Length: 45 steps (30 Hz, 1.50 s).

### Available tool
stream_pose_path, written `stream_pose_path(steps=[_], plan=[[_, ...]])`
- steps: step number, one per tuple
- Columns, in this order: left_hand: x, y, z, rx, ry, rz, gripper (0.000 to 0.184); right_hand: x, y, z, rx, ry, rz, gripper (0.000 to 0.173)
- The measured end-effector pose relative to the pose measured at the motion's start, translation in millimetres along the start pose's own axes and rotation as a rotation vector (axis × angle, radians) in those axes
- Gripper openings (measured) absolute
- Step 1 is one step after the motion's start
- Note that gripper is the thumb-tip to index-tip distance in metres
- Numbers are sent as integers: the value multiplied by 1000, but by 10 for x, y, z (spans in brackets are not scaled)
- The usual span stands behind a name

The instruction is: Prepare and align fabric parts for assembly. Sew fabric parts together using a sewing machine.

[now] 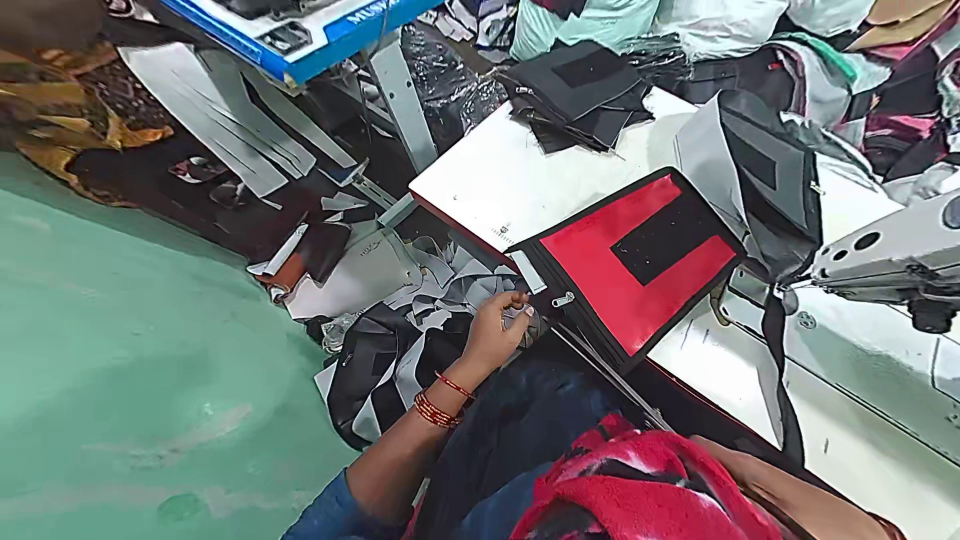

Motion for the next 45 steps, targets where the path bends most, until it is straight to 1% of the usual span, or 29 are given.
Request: stream_pose_path(steps=[1,2,3,4,7,9,12,15,18,22,26,30,35,40,43,45], plan=[[41,16,51,28,34,-65,34,30,102,14,147,89,33,80],[44,29,96,76,58,-167,31,85,129,24,243,162,68,90],[17,36,136,125,78,-276,28,149,106,39,296,202,90,92],[-30,47,169,164,87,-368,25,203,69,72,315,219,110,90],[-128,84,245,205,124,-486,18,284,37,261,260,242,155,83],[-127,113,254,180,156,-486,18,262,59,346,231,200,154,82],[-110,95,246,152,163,-465,17,186,144,397,199,137,133,81],[-112,69,224,140,151,-450,16,171,166,369,165,139,116,82],[-125,101,184,139,142,-460,16,196,104,381,170,159,120,81],[-166,189,116,135,139,-529,14,250,-76,524,131,183,140,86],[-180,251,64,135,133,-543,14,319,-263,715,108,218,185,86],[-171,266,63,108,129,-564,14,396,-370,808,63,221,141,90],[-167,235,71,117,125,-573,13,416,-392,853,39,201,123,90],[-176,237,67,116,122,-588,13,410,-385,898,38,184,146,94],[-179,228,68,118,121,-581,13,419,-392,910,21,194,153,97],[-179,232,67,118,114,-570,14,419,-377,929,17,219,178,94]])
Point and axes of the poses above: each hand's wrist, its own z-axis towards the middle knuckle, its own x-axis out of the back of the hand, y = z × x, the point moved 9 cm from there along z, towards the middle knuckle, and after that the axes turned 11 degrees about -z, right-handed, at the moved point
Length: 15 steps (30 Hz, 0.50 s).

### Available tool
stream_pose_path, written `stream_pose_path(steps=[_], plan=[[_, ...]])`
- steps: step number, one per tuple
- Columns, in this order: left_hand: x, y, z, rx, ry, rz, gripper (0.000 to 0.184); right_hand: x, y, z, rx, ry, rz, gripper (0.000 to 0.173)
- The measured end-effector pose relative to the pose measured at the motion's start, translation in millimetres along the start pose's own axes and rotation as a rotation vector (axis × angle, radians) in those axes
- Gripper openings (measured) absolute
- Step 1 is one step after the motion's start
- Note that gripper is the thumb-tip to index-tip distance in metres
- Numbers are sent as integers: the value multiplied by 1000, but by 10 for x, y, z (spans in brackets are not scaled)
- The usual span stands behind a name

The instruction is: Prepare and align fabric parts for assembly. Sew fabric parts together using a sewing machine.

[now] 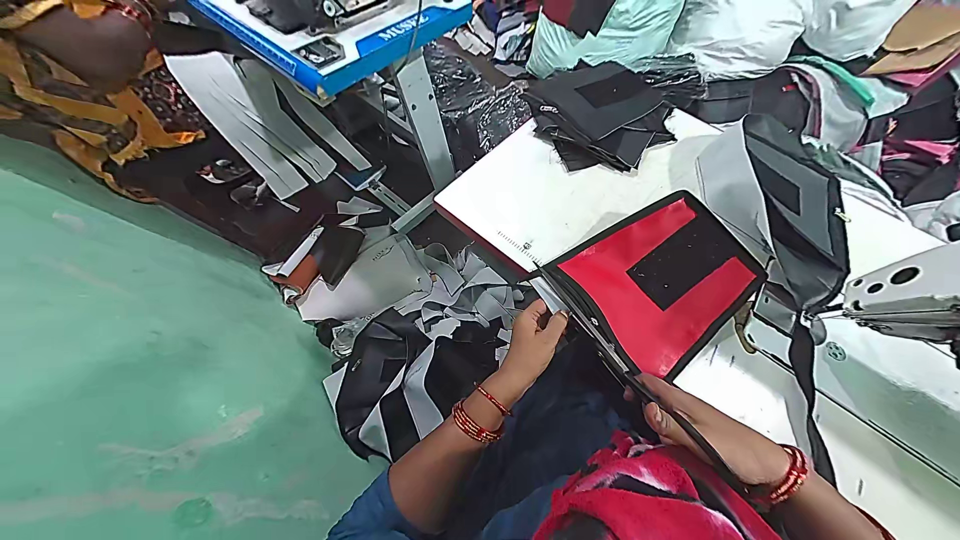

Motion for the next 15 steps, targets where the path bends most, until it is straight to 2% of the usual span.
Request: stream_pose_path(steps=[5,12,15], plan=[[0,5,-9,-13,-3,4,15,14,2,14,40,59,73,76],[36,-44,-5,10,-3,50,14,-68,84,80,79,73,140,60],[107,-32,37,21,26,29,17,-79,87,82,91,45,107,62]])
Point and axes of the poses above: each hand's wrist, its own z-axis towards the middle knuckle, its own x-axis out of the back of the hand, y = z × x, the point moved 9 cm from there along z, towards the middle knuckle, and after that the axes turned 11 degrees about -z, right-handed, at the moved point
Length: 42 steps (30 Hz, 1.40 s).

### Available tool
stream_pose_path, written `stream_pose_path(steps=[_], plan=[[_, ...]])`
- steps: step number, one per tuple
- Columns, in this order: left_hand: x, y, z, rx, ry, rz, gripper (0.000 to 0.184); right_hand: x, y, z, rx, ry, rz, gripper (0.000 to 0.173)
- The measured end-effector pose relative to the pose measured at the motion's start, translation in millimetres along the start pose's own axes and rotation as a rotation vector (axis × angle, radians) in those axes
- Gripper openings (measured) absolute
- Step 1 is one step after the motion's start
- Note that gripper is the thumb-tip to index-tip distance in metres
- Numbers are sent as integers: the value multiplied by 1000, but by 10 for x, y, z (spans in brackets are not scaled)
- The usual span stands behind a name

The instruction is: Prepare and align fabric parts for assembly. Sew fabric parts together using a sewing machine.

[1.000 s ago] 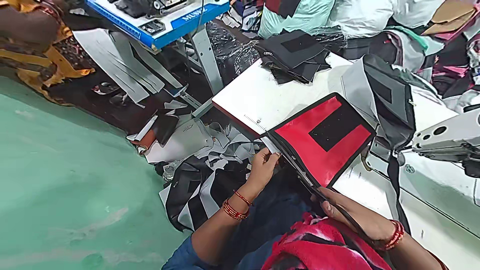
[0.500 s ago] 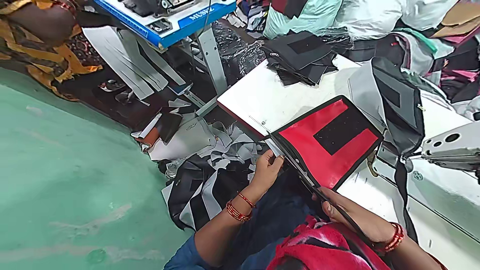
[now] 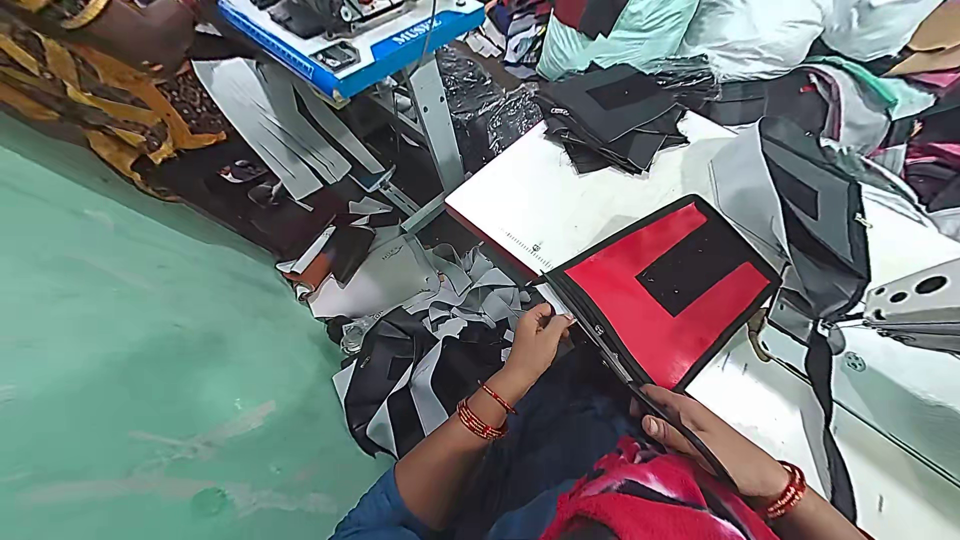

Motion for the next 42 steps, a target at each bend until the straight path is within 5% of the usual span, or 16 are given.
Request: stream_pose_path(steps=[6,15,22,31,35,42], plan=[[116,14,96,-13,73,-45,22,-14,-99,-31,17,-77,-83,85],[20,161,-37,-84,36,-77,19,-65,-297,133,-62,-203,41,91],[61,109,9,-33,27,-45,18,-26,-211,191,-95,-104,21,84],[212,67,108,-68,66,75,24,-8,-144,219,-118,-83,85,50],[395,176,208,-140,150,51,21,-5,-128,212,-95,-83,64,63],[245,179,168,-98,48,-26,20,18,-314,193,-113,-165,40,76]])
Point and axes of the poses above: each hand's wrist, its own z-axis towards the middle knuckle, its own x-axis out of the back of the hand, y = z × x, the point moved 9 cm from there along z, towards the middle knuckle, and after that the axes turned 11 degrees about -z, right-handed, at the moved point
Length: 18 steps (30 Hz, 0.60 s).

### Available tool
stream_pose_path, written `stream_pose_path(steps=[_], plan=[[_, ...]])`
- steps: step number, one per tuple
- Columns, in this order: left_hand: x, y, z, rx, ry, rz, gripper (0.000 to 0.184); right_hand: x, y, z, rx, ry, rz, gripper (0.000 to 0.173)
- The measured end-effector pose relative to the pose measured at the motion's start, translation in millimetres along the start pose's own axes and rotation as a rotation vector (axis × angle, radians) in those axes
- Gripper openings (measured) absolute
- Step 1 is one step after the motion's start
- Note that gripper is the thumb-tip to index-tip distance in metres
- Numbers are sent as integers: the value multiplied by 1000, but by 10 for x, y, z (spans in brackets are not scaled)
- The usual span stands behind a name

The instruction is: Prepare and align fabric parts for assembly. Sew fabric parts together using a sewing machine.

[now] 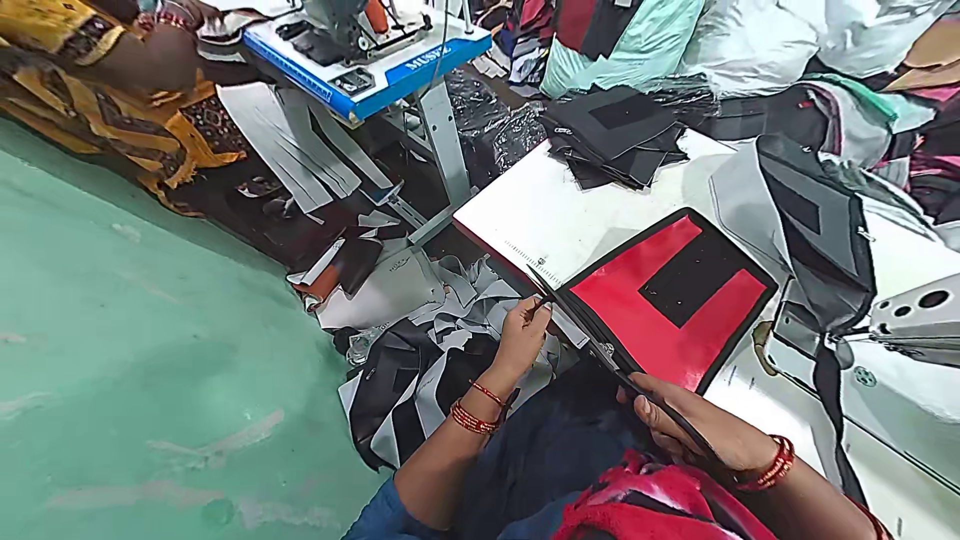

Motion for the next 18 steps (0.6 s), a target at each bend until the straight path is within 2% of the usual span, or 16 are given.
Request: stream_pose_path(steps=[4,7,14,18], plan=[[-57,63,-43,-29,-11,-58,19,4,-138,121,7,-92,-50,80],[-27,84,-17,-28,-10,-54,19,16,-156,182,4,-76,-48,81],[-11,13,-9,0,30,-41,18,41,-96,218,34,19,15,47],[23,-2,-23,-21,31,11,19,20,-124,219,81,75,-9,40]])
Point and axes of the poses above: each hand's wrist, its own z-axis towards the middle knuckle, its own x-axis out of the back of the hand, y = z × x, the point moved 9 cm from there along z, towards the middle knuckle, and after that the axes turned 11 degrees about -z, right-handed, at the moved point
